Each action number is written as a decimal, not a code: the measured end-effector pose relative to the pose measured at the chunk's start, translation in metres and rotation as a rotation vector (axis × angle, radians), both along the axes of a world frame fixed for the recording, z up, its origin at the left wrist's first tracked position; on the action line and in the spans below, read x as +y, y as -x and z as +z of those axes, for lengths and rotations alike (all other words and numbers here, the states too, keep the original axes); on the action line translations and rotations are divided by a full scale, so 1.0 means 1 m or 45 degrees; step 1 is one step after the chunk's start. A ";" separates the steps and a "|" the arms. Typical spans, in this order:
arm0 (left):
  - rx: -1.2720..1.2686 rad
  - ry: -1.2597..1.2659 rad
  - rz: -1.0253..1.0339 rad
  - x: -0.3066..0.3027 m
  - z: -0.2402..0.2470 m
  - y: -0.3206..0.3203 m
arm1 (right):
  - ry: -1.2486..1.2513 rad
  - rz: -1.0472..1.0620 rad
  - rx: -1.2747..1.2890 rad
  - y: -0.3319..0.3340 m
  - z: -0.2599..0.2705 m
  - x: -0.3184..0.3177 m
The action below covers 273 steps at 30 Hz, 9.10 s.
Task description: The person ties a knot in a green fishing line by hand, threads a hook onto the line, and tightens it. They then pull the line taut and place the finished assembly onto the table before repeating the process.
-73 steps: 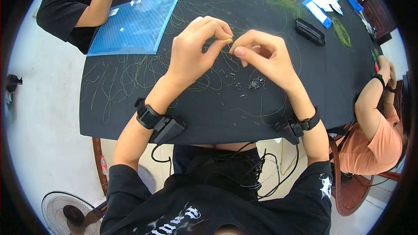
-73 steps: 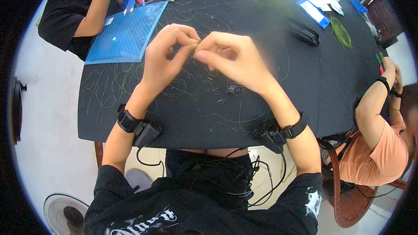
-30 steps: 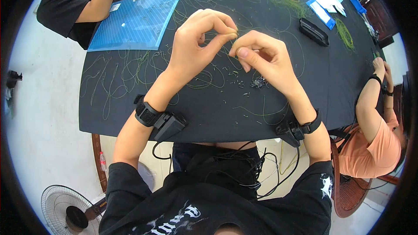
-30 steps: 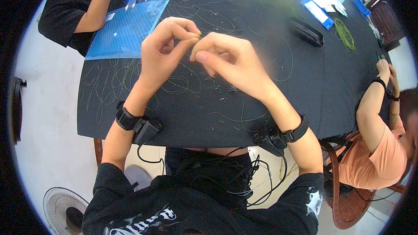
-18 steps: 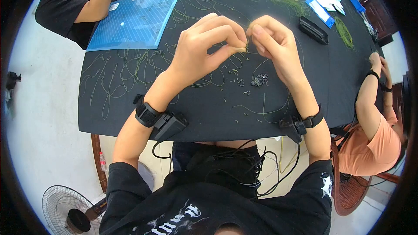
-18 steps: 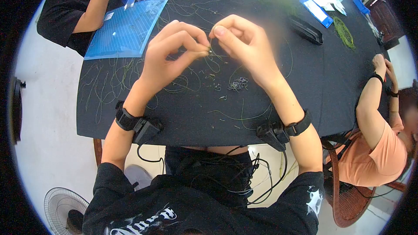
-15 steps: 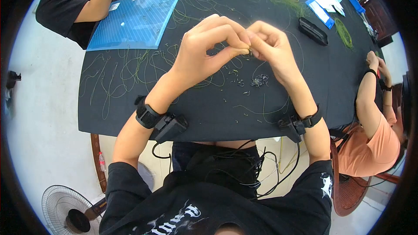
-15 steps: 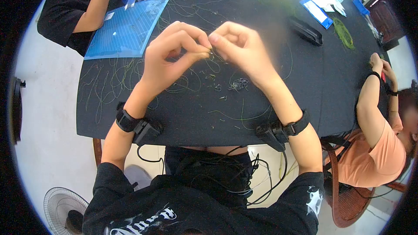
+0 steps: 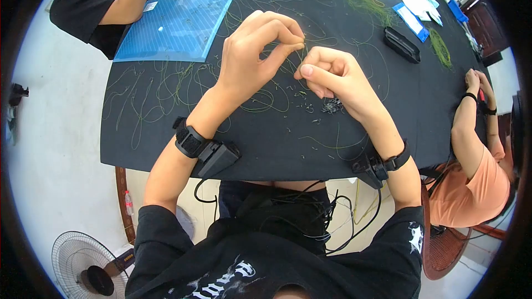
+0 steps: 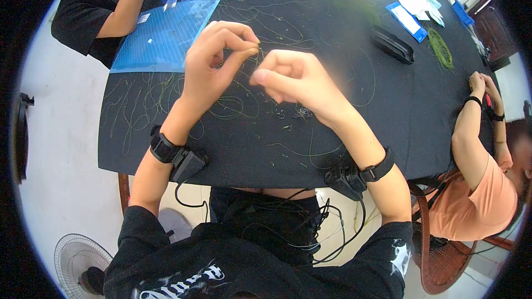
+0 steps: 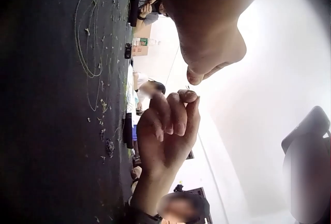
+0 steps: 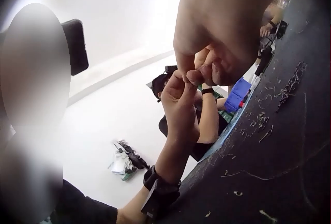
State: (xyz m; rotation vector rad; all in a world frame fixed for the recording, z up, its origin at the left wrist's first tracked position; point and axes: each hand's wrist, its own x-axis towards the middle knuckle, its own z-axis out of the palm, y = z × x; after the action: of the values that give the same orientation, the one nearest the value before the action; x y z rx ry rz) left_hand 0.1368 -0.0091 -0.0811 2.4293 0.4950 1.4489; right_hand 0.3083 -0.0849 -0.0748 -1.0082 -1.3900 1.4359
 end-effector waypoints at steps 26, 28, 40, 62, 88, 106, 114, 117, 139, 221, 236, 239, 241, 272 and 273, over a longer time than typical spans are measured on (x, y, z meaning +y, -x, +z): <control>0.060 -0.028 -0.229 -0.011 0.007 -0.002 | -0.175 -0.215 0.145 -0.019 -0.010 0.011; 0.051 0.207 -0.248 -0.020 0.010 0.000 | -0.164 -0.188 0.123 -0.019 -0.013 0.012; -0.368 0.854 -0.527 -0.015 -0.005 -0.008 | 0.049 0.038 0.123 -0.006 -0.008 0.004; -0.648 1.160 -0.644 -0.001 0.004 0.009 | -0.105 -0.208 0.115 -0.014 -0.010 0.012; -0.146 0.311 -0.259 -0.016 0.019 0.005 | -0.469 -0.099 0.024 -0.007 -0.002 0.004; -0.038 0.076 -0.194 -0.017 0.015 -0.002 | -0.588 -0.352 0.017 0.002 -0.008 0.001; -0.158 0.269 -0.153 -0.009 0.005 -0.009 | -0.839 -0.488 -0.308 -0.014 -0.006 0.012; -0.216 0.390 -0.079 0.003 0.000 -0.002 | -0.823 -0.600 -0.354 -0.027 -0.003 0.017; -0.630 0.836 0.070 0.073 -0.022 0.044 | -0.612 -1.450 -0.291 -0.147 -0.025 0.050; 0.540 0.464 0.105 -0.038 0.108 0.146 | -0.452 -0.001 0.181 -0.003 0.011 0.001; 1.785 0.112 1.331 -0.010 0.199 0.400 | -0.323 -0.101 0.164 -0.013 0.007 0.004; 2.041 -0.216 1.385 0.047 0.155 0.421 | -0.319 -0.107 0.096 -0.012 0.008 0.005; 1.888 -0.076 1.119 0.069 0.129 0.397 | -0.322 -0.115 0.066 -0.013 0.007 0.006; 1.355 0.041 0.786 0.240 -0.002 0.235 | -0.193 -0.044 -0.096 -0.016 -0.004 0.013; 1.347 0.008 0.769 0.241 -0.003 0.240 | -0.187 -0.050 -0.083 -0.017 -0.006 0.014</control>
State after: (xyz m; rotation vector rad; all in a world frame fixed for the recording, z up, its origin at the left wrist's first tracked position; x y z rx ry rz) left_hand -0.1035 0.2320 -0.0840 3.0084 1.5139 0.1062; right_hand 0.3250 -0.0705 -0.0809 -0.9894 -1.4919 1.2630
